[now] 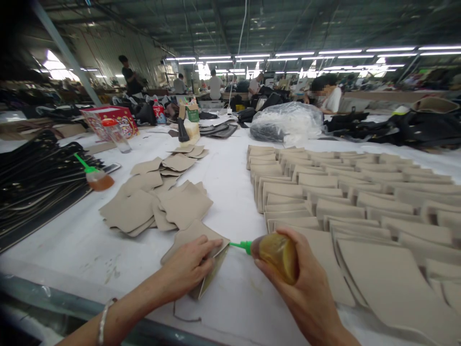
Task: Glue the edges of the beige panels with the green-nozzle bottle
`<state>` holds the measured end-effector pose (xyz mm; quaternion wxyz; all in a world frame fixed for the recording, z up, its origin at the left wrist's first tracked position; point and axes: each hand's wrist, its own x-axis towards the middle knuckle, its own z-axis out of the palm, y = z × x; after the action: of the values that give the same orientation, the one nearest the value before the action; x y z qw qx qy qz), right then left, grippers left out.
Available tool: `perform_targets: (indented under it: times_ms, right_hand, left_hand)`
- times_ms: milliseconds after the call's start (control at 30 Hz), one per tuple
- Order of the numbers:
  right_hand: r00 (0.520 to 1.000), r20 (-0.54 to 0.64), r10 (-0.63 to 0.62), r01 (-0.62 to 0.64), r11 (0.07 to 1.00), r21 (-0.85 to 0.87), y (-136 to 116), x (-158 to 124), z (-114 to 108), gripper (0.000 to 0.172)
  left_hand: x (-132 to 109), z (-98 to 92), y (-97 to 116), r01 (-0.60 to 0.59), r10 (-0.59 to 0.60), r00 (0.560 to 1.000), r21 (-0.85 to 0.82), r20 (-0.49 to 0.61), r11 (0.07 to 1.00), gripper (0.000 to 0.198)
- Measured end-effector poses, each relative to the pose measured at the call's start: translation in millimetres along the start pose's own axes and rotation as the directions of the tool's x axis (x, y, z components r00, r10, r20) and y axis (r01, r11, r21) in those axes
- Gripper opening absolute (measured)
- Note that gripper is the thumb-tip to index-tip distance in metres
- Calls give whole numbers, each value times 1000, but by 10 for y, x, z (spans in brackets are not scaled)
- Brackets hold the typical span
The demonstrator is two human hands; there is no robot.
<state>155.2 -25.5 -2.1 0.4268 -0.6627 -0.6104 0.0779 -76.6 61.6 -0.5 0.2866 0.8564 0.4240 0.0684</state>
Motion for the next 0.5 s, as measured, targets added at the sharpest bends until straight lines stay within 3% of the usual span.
perform_targets:
  times_ms: [167,367,500]
  right_hand:
    - [1000,18,24,-24,1000,-10,-10,-58,3,43]
    - [998,-40,-56,56,998,-16,-18,-51,13,43]
    - [995,-18,99,-98,995,21,-125,-114,36,42]
  left_hand:
    - [17,0,6,9,-9,1000,-10,3,1000,42]
    - [31,6,7,27,-26,1000,-28,5,999,45]
    - [22,7,3,25,-25,1000,-35,-4,999,44]
